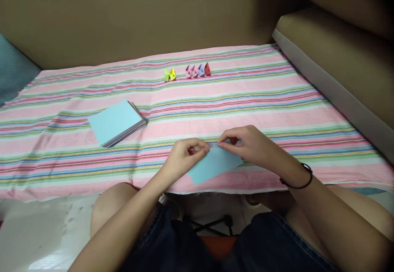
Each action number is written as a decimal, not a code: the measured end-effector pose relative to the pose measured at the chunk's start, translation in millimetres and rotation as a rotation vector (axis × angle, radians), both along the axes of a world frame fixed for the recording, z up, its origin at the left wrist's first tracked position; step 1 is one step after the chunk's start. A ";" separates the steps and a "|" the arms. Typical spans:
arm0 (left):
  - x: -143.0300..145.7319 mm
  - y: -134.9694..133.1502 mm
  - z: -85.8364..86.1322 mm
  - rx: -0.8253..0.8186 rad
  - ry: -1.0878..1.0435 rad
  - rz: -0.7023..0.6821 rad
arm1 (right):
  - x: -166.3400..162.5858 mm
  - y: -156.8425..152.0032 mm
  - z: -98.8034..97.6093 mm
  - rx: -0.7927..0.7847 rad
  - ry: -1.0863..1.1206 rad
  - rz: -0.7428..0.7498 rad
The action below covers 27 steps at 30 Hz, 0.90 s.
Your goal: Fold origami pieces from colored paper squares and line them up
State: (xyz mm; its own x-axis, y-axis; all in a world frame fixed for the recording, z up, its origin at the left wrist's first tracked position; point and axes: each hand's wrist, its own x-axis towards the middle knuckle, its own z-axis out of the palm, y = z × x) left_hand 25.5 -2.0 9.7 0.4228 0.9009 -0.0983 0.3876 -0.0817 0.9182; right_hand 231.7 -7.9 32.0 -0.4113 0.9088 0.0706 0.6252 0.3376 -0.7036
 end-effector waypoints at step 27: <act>-28.1 30.6 -4.6 0.066 -0.032 0.213 | 54.8 23.5 -19.0 -0.492 0.637 -0.576</act>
